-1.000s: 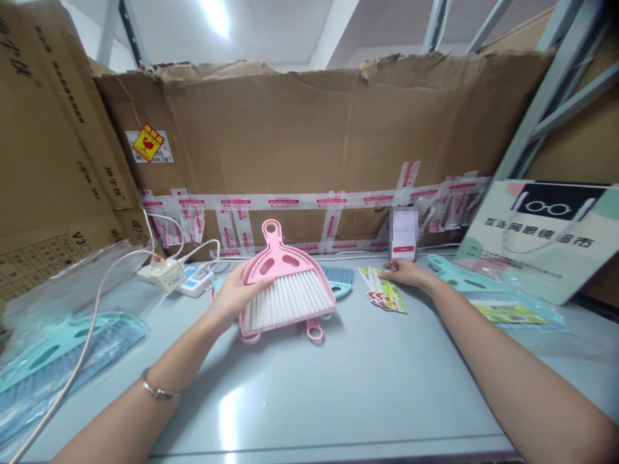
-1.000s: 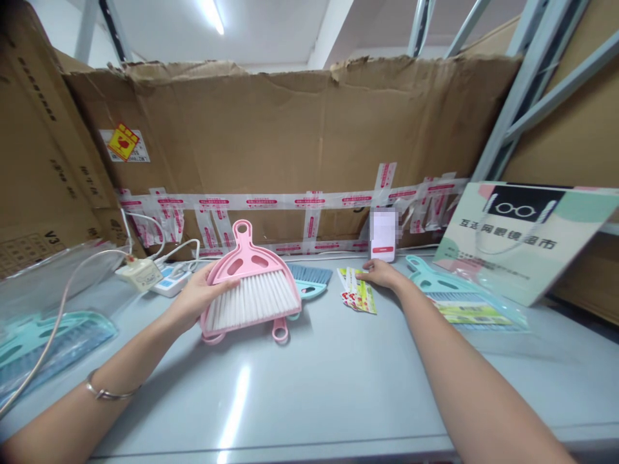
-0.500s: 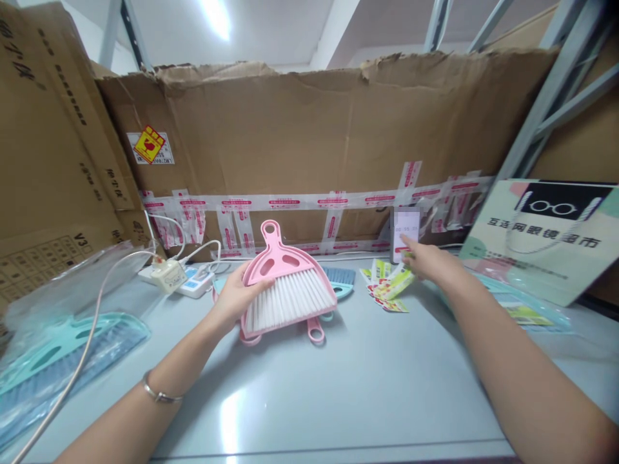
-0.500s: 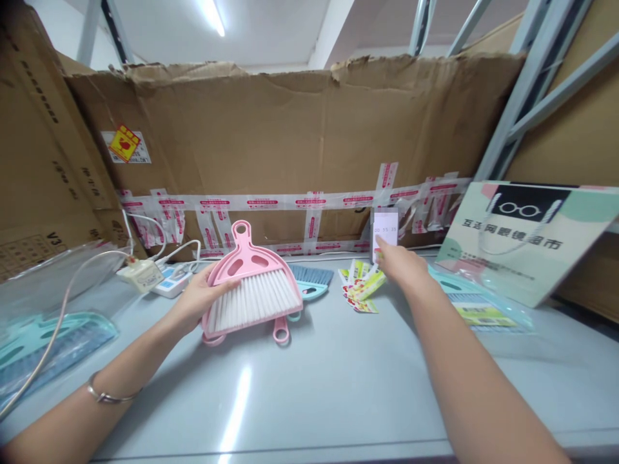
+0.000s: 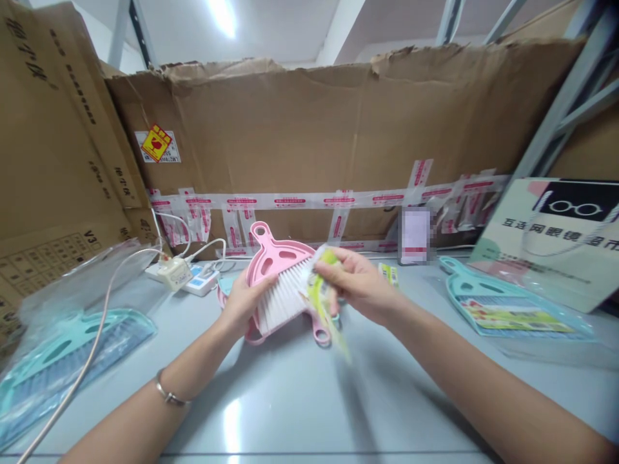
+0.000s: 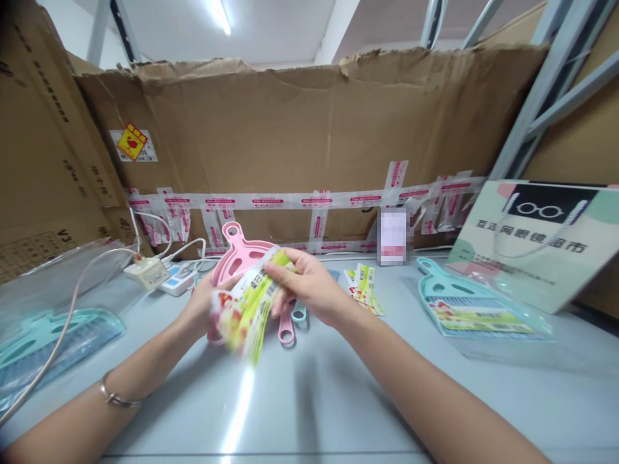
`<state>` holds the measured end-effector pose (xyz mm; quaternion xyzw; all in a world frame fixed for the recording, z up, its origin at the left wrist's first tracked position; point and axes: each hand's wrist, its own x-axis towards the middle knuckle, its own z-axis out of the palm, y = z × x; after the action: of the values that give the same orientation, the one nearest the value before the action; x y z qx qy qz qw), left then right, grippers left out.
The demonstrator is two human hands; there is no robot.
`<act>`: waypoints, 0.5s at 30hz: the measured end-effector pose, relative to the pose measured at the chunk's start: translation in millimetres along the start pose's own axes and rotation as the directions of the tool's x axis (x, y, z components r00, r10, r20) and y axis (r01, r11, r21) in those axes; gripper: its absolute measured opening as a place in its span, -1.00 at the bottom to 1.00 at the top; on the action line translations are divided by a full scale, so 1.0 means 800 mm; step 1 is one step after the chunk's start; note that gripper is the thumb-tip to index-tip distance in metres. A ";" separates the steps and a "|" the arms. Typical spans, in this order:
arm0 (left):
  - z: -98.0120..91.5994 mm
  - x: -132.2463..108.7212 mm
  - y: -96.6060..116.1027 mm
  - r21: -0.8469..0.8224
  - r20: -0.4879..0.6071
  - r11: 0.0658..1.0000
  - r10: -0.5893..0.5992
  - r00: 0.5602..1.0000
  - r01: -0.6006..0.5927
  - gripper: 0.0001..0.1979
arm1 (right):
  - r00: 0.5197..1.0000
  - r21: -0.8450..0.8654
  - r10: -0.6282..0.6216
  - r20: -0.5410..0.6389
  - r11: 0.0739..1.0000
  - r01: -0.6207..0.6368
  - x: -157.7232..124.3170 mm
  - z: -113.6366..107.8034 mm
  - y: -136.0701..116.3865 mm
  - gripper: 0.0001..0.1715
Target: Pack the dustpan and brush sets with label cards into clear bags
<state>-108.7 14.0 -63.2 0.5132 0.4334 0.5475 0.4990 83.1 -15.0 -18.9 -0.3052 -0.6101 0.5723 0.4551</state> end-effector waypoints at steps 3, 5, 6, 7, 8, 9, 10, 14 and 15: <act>0.003 0.000 -0.003 -0.070 0.016 0.998 0.003 1.000 -0.002 -0.46 | 0.989 -0.076 0.031 -0.144 0.996 -0.042 0.017 0.009 0.024 -0.63; 0.006 -0.001 -0.002 -0.120 0.032 0.992 -0.031 0.999 0.034 -0.45 | 0.971 -0.142 0.012 -0.241 0.989 -0.048 0.026 0.008 0.037 -0.74; 0.007 -0.002 -0.001 -0.134 0.028 0.990 -0.049 0.998 0.053 -0.44 | 0.964 -0.175 -0.005 -0.265 0.984 -0.043 0.029 0.007 0.042 -0.78; 0.007 -0.002 0.000 -0.143 0.019 0.987 -0.066 0.998 0.068 -0.44 | 0.961 -0.201 -0.022 -0.275 0.979 -0.035 0.031 0.006 0.046 -0.82; 0.008 -0.003 0.001 -0.152 0.011 0.985 -0.080 0.997 0.081 -0.44 | 0.960 -0.218 -0.033 -0.277 0.975 -0.030 0.033 0.004 0.049 -0.84; 0.008 -0.003 0.002 -0.164 0.006 0.982 -0.093 0.996 0.092 -0.45 | 0.960 -0.226 -0.035 -0.279 0.974 -0.030 0.035 0.003 0.051 -0.85; 0.009 -0.003 0.002 -0.178 0.002 0.979 -0.105 0.994 0.104 -0.46 | 0.959 -0.228 -0.030 -0.282 0.973 -0.036 0.035 0.002 0.052 -0.86; 0.010 -0.002 0.004 -0.238 -0.030 0.960 -0.158 0.987 0.146 -0.43 | 0.948 -0.218 -0.006 -0.318 0.974 -0.067 0.036 -0.002 0.052 -0.87; 0.011 -0.002 0.004 -0.245 -0.037 0.959 -0.157 0.987 0.143 -0.41 | 0.945 -0.220 -0.010 -0.328 0.973 -0.067 0.036 -0.003 0.053 -0.85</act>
<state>-100.7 11.5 -59.2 0.3988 0.4147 0.5710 0.5856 67.6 18.6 -54.6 -0.4550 -0.5834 0.4463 0.5034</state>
